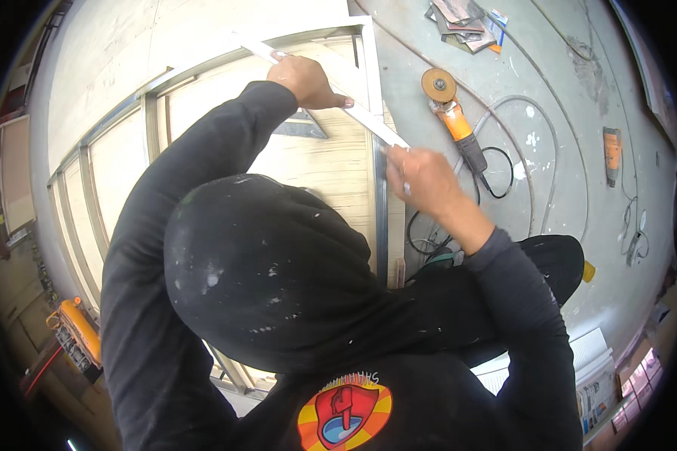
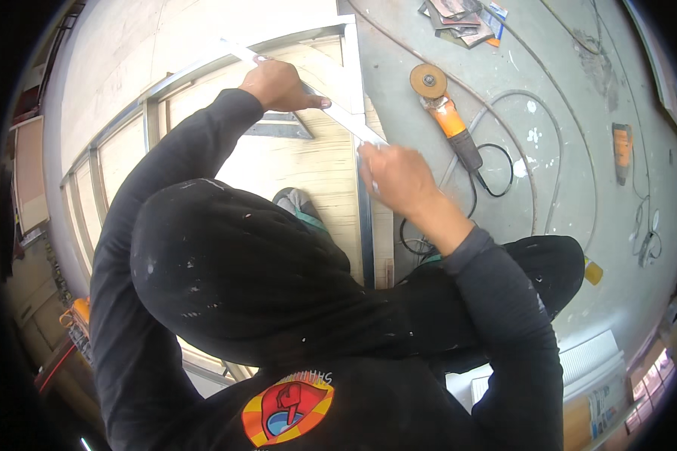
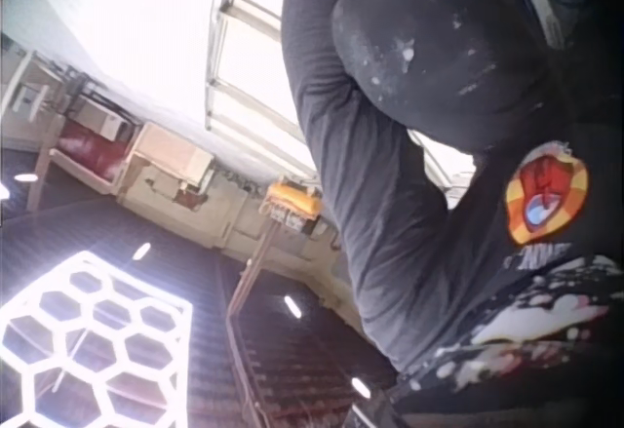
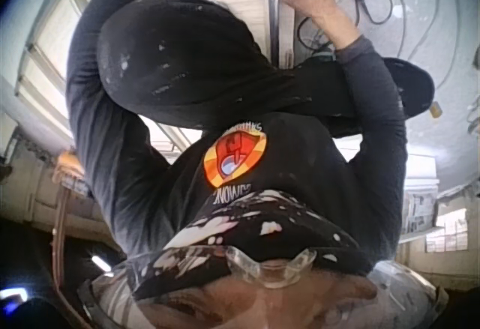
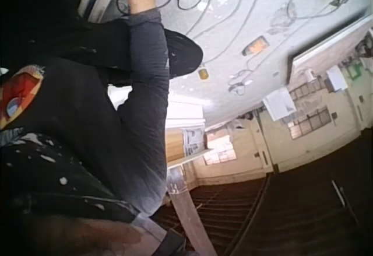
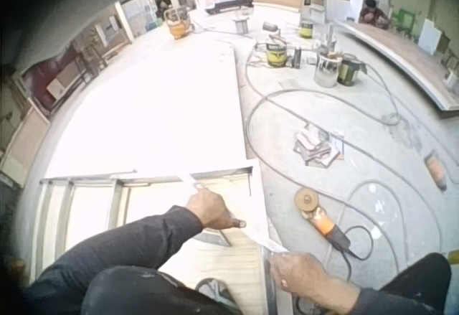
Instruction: Measuring and marking metal frame pieces on a plywood surface using a square and pencil.
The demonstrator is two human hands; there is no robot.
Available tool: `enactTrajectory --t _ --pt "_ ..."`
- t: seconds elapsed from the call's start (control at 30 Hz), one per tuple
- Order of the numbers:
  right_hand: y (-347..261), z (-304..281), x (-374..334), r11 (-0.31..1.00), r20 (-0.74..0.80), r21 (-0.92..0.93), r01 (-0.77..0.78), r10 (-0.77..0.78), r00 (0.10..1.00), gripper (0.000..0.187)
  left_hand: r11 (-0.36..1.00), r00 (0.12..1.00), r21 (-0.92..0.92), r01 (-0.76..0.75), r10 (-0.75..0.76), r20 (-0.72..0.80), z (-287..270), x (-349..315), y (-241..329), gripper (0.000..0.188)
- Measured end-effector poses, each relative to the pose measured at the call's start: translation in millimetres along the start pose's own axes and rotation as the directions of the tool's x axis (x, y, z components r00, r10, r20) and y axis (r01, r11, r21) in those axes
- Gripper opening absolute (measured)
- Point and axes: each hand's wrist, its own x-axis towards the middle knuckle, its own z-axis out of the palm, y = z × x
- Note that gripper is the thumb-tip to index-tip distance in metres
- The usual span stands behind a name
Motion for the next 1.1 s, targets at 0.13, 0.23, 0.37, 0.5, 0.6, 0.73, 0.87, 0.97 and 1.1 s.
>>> enactTrajectory --t 0.13,0.23,0.37,0.5,0.6,0.73,0.87,0.97,1.1 --pt "0.9 26.6 -18.0 0.996 -0.008 -0.079 0.051 -0.052 0.999 0.028 0.999 0.999 0.044 -0.019 0.021 -0.043 -2.1 -2.2 3.0 0.089" --pt "-2.1 35.9 -12.8 0.98 -0.068 -0.19 0.067 -0.081 0.994 0.034 0.999 1.0 0.029 -0.013 0.013 -0.015 -5.8 0.9 6.9 0.089" --pt "-17.3 44.6 -1.1 0.946 0.041 -0.325 -0.011 0.026 0.999 0.038 0.999 0.999 0.033 -0.014 0.016 -0.049 -3.4 -1.7 4.0 0.09" --pt "-20.3 48.4 8.0 0.921 0.086 -0.388 -0.025 0.064 0.994 0.043 0.998 1.0 0.063 -0.024 0.024 0.005 -2.1 -1.2 0.1 0.079" --pt "-20.1 49.2 9.4 0.907 0.081 -0.418 -0.045 0.087 0.993 0.043 0.999 1.0 0.035 -0.028 0.028 0.012 -2.0 0.2 1.4 0.079" --pt "-21.4 45.9 9.9 0.906 0.1 -0.422 -0.048 0.099 0.99 0.043 1.0 1.0 0.022 -0.021 0.021 -0.003 -1.2 1.0 0.4 0.08" --pt "-17.0 48.4 8.3 0.904 0.052 -0.428 -0.003 0.028 0.998 0.043 1.0 1.0 0.008 0.004 -0.004 -0.007 -3.6 -0.1 1.2 0.08" --pt "-17.1 48.6 8.1 0.897 0.056 -0.442 -0.001 0.029 0.998 0.042 1.0 1.0 -0.024 0.005 -0.006 -0.025 -3.3 -2.9 1.5 0.083" --pt "-23.3 46.0 10.6 0.893 0.094 -0.449 -0.024 0.074 0.993 0.043 0.998 1.0 -0.057 -0.012 0.01 -0.021 -2.6 -1.6 -0.1 0.087"
